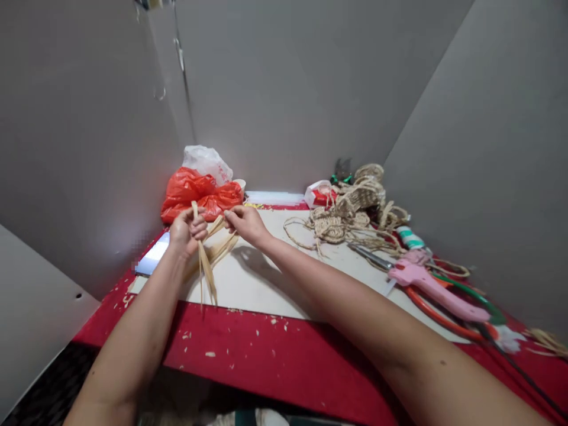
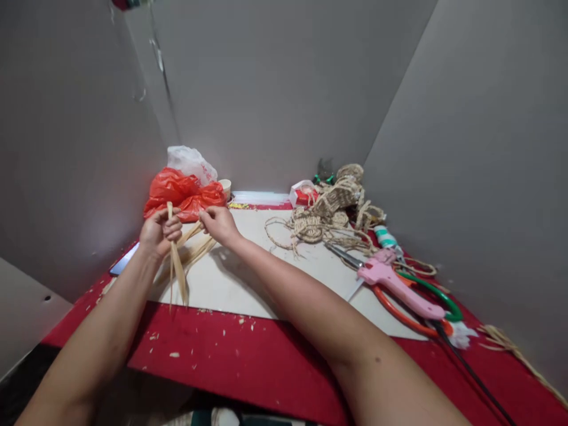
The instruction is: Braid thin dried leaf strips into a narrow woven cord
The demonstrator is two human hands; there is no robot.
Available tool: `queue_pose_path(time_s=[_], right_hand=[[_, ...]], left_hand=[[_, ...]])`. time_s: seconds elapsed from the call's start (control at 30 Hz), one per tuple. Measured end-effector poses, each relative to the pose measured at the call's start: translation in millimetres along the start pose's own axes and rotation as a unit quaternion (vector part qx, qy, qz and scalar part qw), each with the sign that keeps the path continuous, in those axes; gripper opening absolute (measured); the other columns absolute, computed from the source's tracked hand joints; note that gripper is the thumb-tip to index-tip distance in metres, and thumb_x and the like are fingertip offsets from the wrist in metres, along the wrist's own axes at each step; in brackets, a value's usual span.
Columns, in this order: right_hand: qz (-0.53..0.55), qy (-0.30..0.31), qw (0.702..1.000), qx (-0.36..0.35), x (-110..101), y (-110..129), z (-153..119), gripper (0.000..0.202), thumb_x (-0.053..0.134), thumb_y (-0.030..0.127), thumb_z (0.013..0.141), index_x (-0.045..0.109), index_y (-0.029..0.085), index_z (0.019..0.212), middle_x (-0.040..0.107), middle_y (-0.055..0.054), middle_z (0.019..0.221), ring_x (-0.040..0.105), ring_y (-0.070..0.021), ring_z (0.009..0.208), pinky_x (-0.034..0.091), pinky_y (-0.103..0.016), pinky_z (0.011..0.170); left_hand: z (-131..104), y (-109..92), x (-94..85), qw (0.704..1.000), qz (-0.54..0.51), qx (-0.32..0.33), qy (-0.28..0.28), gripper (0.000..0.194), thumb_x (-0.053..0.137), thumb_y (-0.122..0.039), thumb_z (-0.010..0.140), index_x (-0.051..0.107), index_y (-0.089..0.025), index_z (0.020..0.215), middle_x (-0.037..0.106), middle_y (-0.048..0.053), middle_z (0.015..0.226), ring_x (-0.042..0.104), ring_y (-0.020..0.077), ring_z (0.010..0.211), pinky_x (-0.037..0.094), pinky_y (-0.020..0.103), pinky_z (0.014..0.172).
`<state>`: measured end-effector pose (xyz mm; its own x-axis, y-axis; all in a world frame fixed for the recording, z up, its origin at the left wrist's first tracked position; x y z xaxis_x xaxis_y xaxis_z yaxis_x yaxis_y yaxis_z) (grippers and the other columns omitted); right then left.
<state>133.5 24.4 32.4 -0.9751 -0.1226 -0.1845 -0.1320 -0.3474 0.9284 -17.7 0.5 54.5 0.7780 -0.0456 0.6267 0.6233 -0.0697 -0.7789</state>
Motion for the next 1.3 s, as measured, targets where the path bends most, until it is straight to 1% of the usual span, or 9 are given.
queue_pose_path(time_s=[0.1, 0.2, 0.33, 0.43, 0.57, 0.67, 0.97, 1.17, 1.3], right_hand=[[0.109, -0.047, 0.991, 0.058, -16.5, 3.1, -10.8, 0.028, 0.059, 0.036, 0.08, 0.051, 0.016, 0.063, 0.055, 0.002, 0.054, 0.046, -0.0069, 0.041, 0.037, -0.02, 0.041], [0.149, -0.059, 0.984, 0.082, -30.7, 1.8, -28.8, 0.031, 0.07, 0.042, 0.068, 0.055, 0.015, 0.065, 0.054, 0.003, 0.053, 0.046, -0.0066, 0.042, 0.037, -0.019, 0.039], [0.141, -0.034, 0.984, 0.104, -41.7, -1.9, -52.4, 0.036, 0.075, 0.047, 0.062, 0.063, 0.013, 0.066, 0.054, 0.003, 0.053, 0.046, -0.0063, 0.045, 0.038, -0.019, 0.041], [0.139, -0.037, 0.984, 0.104, -47.7, -4.5, -65.7, 0.036, 0.076, 0.047, 0.061, 0.065, 0.013, 0.065, 0.053, 0.004, 0.049, 0.044, -0.0059, 0.043, 0.036, -0.02, 0.041], [0.162, -0.061, 0.978, 0.113, -55.2, -9.2, -77.5, 0.033, 0.077, 0.043, 0.06, 0.068, 0.013, 0.068, 0.052, 0.004, 0.047, 0.041, -0.0056, 0.041, 0.033, -0.02, 0.041], [0.188, -0.082, 0.972, 0.112, -57.8, -13.3, -84.6, 0.029, 0.077, 0.04, 0.06, 0.068, 0.013, 0.067, 0.051, 0.005, 0.047, 0.041, -0.0059, 0.043, 0.034, -0.02, 0.042], [0.266, -0.077, 0.948, 0.158, -51.2, -25.4, -98.0, 0.029, 0.078, 0.035, 0.06, 0.068, 0.011, 0.074, 0.058, 0.0, 0.06, 0.046, -0.0076, 0.052, 0.036, -0.019, 0.042], [0.287, -0.108, 0.938, 0.163, -55.0, -23.1, -98.7, 0.025, 0.078, 0.031, 0.06, 0.067, 0.014, 0.074, 0.059, 0.001, 0.059, 0.048, -0.0071, 0.052, 0.037, -0.019, 0.044], [0.304, -0.072, 0.933, 0.177, -53.6, -21.0, -100.4, 0.032, 0.08, 0.035, 0.06, 0.065, 0.013, 0.079, 0.062, 0.0, 0.063, 0.05, -0.0073, 0.054, 0.037, -0.019, 0.045]], left_hand=[[-4.4, 19.1, 8.9, 0.998, 0.033, -0.039, 0.038, 0.017, 0.043, -0.018, 0.087, 0.054, -0.013, 0.076, 0.03, -0.009, 0.046, 0.022, 0.0022, 0.031, 0.015, 0.012, 0.031], [-11.1, 42.6, 18.4, 0.99, 0.1, -0.057, 0.081, 0.011, 0.054, -0.024, 0.083, 0.053, -0.013, 0.081, 0.035, -0.009, 0.048, 0.023, 0.0015, 0.033, 0.015, 0.012, 0.032], [-21.8, 68.0, 27.5, 0.974, 0.184, -0.036, 0.123, 0.024, 0.067, -0.033, 0.076, 0.05, -0.016, 0.077, 0.046, -0.007, 0.05, 0.024, 0.0009, 0.034, 0.015, 0.012, 0.034], [-27.1, 78.0, 29.8, 0.964, 0.23, -0.023, 0.133, 0.034, 0.069, -0.043, 0.073, 0.049, -0.016, 0.069, 0.05, -0.005, 0.052, 0.027, 0.0011, 0.035, 0.017, 0.014, 0.034], [-31.1, 82.6, 30.6, 0.95, 0.267, -0.042, 0.155, 0.037, 0.066, -0.048, 0.076, 0.056, -0.013, 0.066, 0.041, -0.006, 0.046, 0.028, 0.0023, 0.038, 0.017, 0.015, 0.036], [-34.9, 84.7, 33.2, 0.946, 0.274, -0.065, 0.157, 0.038, 0.066, -0.048, 0.075, 0.058, -0.013, 0.068, 0.04, -0.007, 0.044, 0.028, 0.0024, 0.038, 0.019, 0.015, 0.037], [-38.2, 94.2, 36.7, 0.956, 0.275, -0.047, 0.088, 0.031, 0.074, -0.039, 0.069, 0.056, -0.014, 0.076, 0.06, -0.003, 0.063, 0.038, 0.0017, 0.041, 0.024, 0.014, 0.036], [-35.0, 95.9, 34.1, 0.962, 0.251, -0.058, 0.086, 0.029, 0.073, -0.034, 0.07, 0.053, -0.015, 0.078, 0.067, 0.001, 0.07, 0.047, 0.0035, 0.042, 0.029, 0.015, 0.035], [-36.1, 95.2, 35.9, 0.963, 0.242, -0.062, 0.104, 0.025, 0.071, -0.032, 0.073, 0.055, -0.014, 0.078, 0.068, 0.002, 0.069, 0.048, 0.0036, 0.041, 0.03, 0.014, 0.035]])
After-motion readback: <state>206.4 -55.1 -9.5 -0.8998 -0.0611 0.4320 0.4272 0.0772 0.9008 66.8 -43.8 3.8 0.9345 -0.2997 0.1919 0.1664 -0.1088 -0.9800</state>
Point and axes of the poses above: each hand's wrist, its own z-axis towards the middle knuckle, its own x-axis out of the palm, y = z × x, the point moved 1 cm from there along z, towards the middle knuckle
